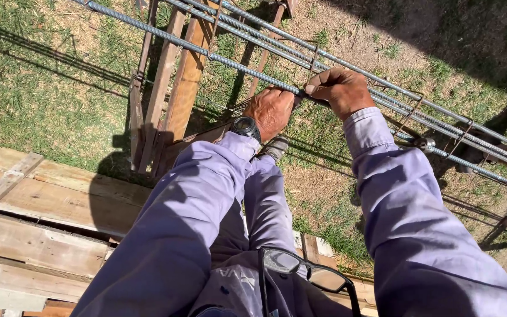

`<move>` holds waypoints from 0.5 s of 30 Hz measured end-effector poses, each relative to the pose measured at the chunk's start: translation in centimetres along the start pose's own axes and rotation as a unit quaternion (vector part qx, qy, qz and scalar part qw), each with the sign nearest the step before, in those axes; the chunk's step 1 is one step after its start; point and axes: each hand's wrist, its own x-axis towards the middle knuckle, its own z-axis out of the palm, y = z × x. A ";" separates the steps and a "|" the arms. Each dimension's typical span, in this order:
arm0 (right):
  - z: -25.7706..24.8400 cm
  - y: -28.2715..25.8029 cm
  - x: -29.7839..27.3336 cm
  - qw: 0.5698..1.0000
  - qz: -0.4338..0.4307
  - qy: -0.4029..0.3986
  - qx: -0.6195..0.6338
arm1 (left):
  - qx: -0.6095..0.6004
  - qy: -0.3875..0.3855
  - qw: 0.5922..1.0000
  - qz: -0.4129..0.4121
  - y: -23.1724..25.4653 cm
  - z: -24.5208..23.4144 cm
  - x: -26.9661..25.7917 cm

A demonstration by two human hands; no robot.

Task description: The person uses pliers to twist wire ties around intersecting steel rebar rods, securing them together. The person repeatedly loops wire around the rebar intersections and twists it tight with the pliers.

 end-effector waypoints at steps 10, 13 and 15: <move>-0.4 -2.1 -2.3 0.987 -0.042 -0.101 -0.118 | -0.007 0.003 1.000 -0.008 0.5 -0.1 0.1; -0.3 -2.7 -2.6 0.987 -0.035 -0.097 -0.121 | -0.020 0.007 0.999 -0.029 0.9 -0.1 -0.1; -0.4 -1.9 -2.5 0.985 -0.040 -0.098 -0.136 | -0.023 0.006 0.998 -0.051 0.7 0.9 0.1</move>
